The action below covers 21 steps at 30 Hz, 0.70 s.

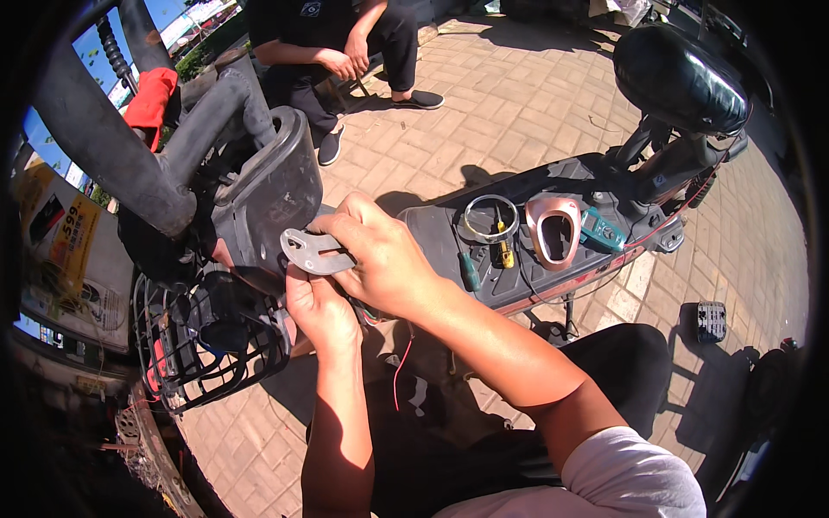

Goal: The person repairs an electric scooter's handlebar wiring. They strip and twist wires, use a multimeter to test connections, and secure the wiring with electrical tape and a metal bracket. Tools and parts are placed on the scooter's footboard during the process.

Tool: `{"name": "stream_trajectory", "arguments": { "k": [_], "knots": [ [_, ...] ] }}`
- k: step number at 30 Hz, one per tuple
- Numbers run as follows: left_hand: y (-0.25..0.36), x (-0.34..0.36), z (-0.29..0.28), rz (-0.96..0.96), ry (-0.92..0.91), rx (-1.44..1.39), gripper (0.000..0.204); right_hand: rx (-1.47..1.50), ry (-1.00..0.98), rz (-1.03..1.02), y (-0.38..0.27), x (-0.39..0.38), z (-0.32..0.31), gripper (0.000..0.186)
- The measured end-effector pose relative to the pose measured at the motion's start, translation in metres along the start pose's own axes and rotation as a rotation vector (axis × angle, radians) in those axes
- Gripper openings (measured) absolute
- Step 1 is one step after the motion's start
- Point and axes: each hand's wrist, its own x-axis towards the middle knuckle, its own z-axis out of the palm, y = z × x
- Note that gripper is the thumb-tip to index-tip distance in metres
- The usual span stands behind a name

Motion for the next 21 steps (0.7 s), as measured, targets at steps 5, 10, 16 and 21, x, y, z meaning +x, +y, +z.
{"name": "stream_trajectory", "arguments": {
  "k": [5,10,16,21],
  "knots": [
    [0.003,-0.003,0.001,-0.009,0.026,-0.062,0.02,-0.078,-0.061,0.057,0.005,0.002,0.019,0.03],
    [0.0,-0.004,-0.002,-0.147,0.064,0.067,0.022,-0.089,0.142,0.135,0.014,-0.007,0.037,0.023],
    [0.024,0.003,0.005,-0.325,0.116,-0.166,0.028,0.194,0.273,0.379,0.011,-0.013,0.056,0.014],
    [0.036,0.008,0.021,-0.299,0.148,-0.27,0.024,0.497,0.022,0.588,0.02,-0.003,0.033,0.025]
  ]
}}
